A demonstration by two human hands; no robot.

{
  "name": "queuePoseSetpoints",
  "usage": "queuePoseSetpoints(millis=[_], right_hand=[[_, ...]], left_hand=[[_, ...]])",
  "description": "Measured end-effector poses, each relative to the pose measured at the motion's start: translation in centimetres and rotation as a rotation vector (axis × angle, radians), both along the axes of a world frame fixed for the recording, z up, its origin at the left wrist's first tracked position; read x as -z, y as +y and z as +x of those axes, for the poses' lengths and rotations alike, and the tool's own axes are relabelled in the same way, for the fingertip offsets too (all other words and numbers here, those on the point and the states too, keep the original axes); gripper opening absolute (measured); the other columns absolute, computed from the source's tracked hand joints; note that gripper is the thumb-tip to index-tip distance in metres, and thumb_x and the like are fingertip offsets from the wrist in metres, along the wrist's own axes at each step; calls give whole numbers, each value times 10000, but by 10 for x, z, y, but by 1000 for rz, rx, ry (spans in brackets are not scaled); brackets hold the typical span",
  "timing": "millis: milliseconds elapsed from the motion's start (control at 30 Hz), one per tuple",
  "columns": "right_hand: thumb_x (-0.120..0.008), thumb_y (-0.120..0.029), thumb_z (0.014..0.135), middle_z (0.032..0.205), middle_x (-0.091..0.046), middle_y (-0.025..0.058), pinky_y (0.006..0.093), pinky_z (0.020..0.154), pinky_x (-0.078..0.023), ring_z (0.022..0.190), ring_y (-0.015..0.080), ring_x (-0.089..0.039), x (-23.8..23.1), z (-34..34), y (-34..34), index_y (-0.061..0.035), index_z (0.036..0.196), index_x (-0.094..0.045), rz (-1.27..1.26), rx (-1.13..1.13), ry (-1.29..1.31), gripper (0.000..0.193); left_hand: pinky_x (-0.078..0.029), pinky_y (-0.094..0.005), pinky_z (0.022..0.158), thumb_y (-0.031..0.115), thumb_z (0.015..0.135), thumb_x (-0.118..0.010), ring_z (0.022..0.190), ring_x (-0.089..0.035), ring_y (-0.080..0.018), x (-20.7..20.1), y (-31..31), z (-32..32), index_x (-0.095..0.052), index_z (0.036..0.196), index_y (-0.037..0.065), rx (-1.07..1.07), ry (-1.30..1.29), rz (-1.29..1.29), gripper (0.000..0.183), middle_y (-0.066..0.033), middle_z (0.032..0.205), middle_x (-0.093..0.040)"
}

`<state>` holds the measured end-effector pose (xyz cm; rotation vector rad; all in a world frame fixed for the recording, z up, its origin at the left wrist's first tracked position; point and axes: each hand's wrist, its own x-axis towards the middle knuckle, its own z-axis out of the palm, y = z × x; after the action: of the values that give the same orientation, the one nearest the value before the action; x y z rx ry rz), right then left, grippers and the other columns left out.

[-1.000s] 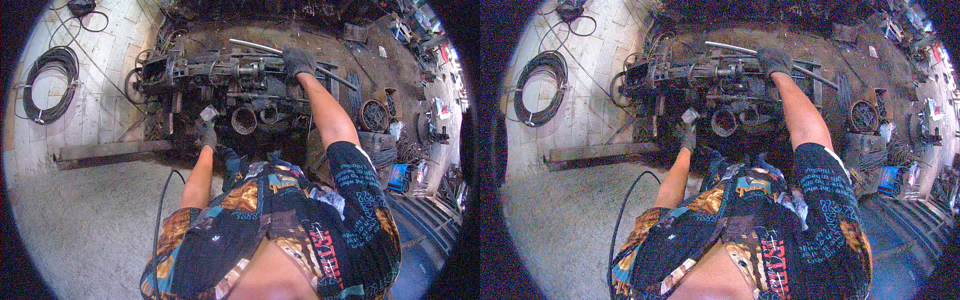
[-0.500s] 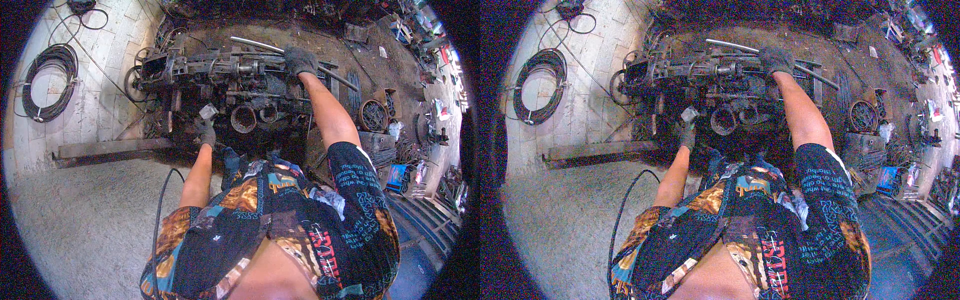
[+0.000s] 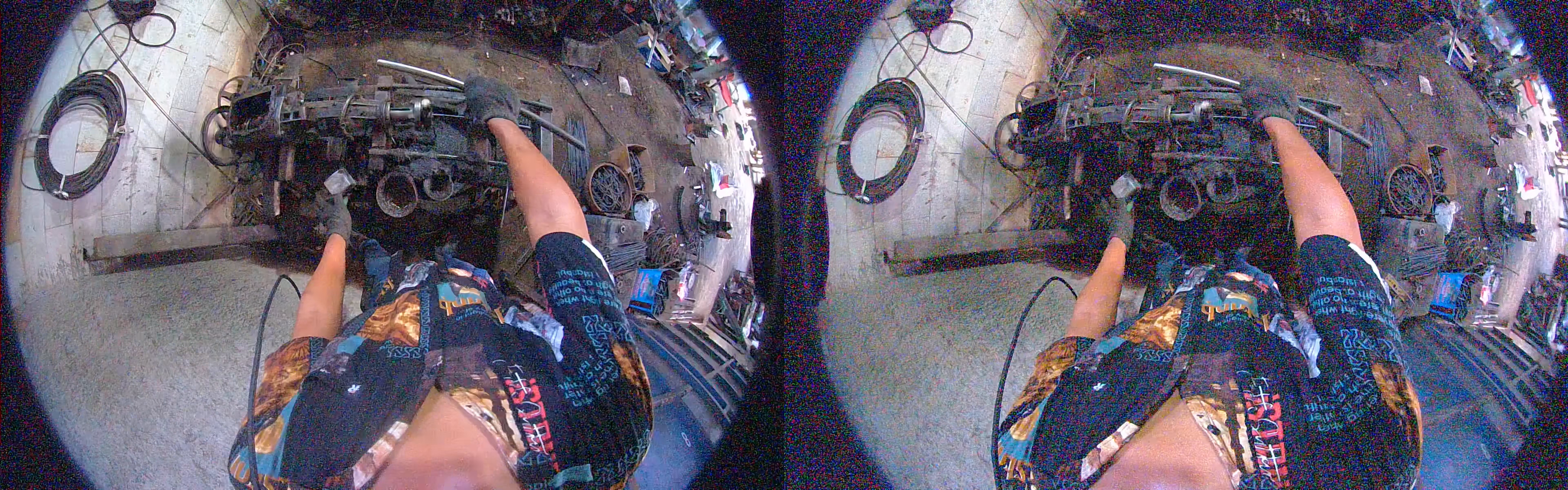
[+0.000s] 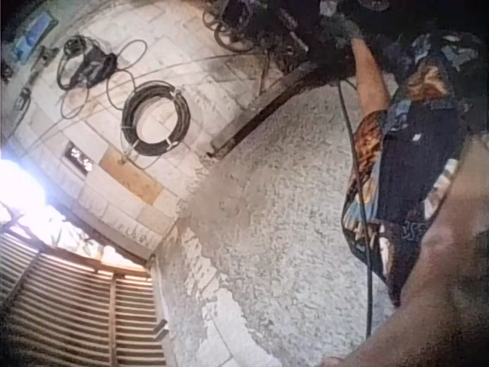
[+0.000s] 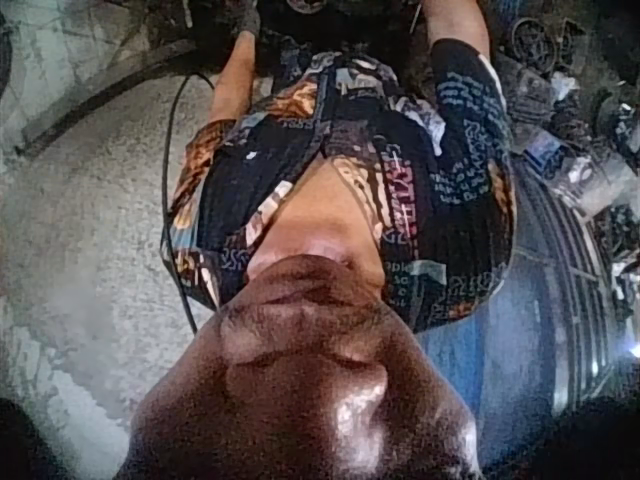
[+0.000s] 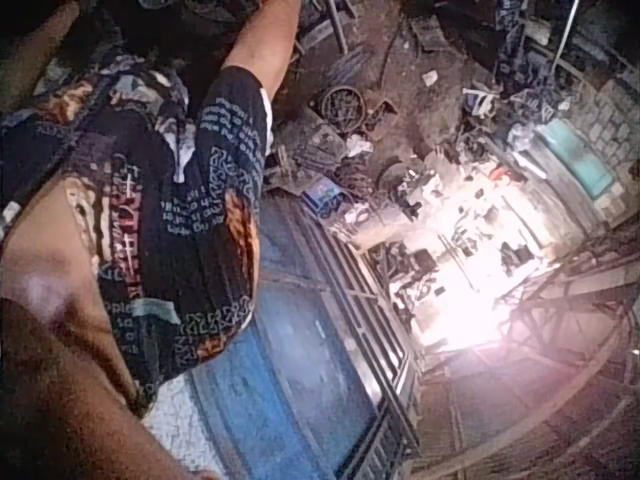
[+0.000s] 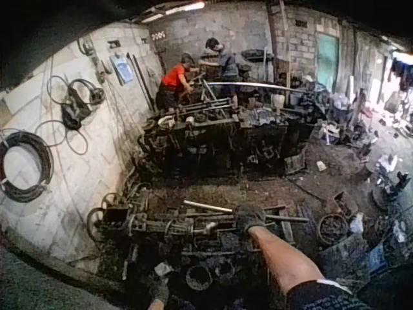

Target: Operating a metal rod bending or processing machine on a fabrication floor.

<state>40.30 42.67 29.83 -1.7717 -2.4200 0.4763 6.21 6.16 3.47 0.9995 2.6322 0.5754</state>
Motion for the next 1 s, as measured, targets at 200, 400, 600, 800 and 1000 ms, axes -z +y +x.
queuePoseSetpoints(millis=[200, 400, 600, 800, 1000], right_hand=[[-287, -411, 999, 1080, -678, 211, 551, 889, -472, 999, 423, -644, -7, 2, -3, -90, 1021, -705, 1, -31, -18, 527], [-282, -412, 1000, 1079, -679, 201, 540, 890, -479, 986, 418, -652, -7, 1, -4, -90, 1033, -704, 7, -12, -37, 532], [-286, -386, 1006, 1086, -684, 183, 537, 879, -487, 981, 406, -658, 0, 4, 1, -90, 1035, -703, 14, 17, -41, 512], [-327, -384, 981, 1091, -685, 182, 526, 879, -497, 981, 396, -663, -12, 1, -3, -108, 1046, -706, -13, -8, -75, 474], [-333, -368, 969, 1118, -672, 191, 527, 886, -490, 1011, 392, -654, -25, 6, -9, -118, 1053, -705, -21, -58, -121, 457]], left_hand=[[-234, -440, 1157, 456, 1003, -444, 1429, -253, -375, -20, -1, 14, -280, 1483, 21, -163, -159, 93, 669, -226, 1538, -288], [-228, -437, 1160, 451, 994, -469, 1435, -242, -370, -19, -1, 14, -253, 1491, 18, -173, -172, 134, 694, -226, 1545, -270], [-223, -434, 1164, 445, 985, -493, 1441, -232, -365, -19, 0, 16, -227, 1500, 15, -175, -175, 156, 722, -225, 1552, -251], [-217, -431, 1167, 440, 975, -517, 1446, -221, -360, -19, 0, 17, -200, 1508, 12, -179, -172, 163, 753, -224, 1560, -233], [-211, -428, 1170, 434, 966, -542, 1452, -211, -355, -16, 0, 17, -174, 1516, 9, -179, -177, 175, 786, -224, 1567, -214]])
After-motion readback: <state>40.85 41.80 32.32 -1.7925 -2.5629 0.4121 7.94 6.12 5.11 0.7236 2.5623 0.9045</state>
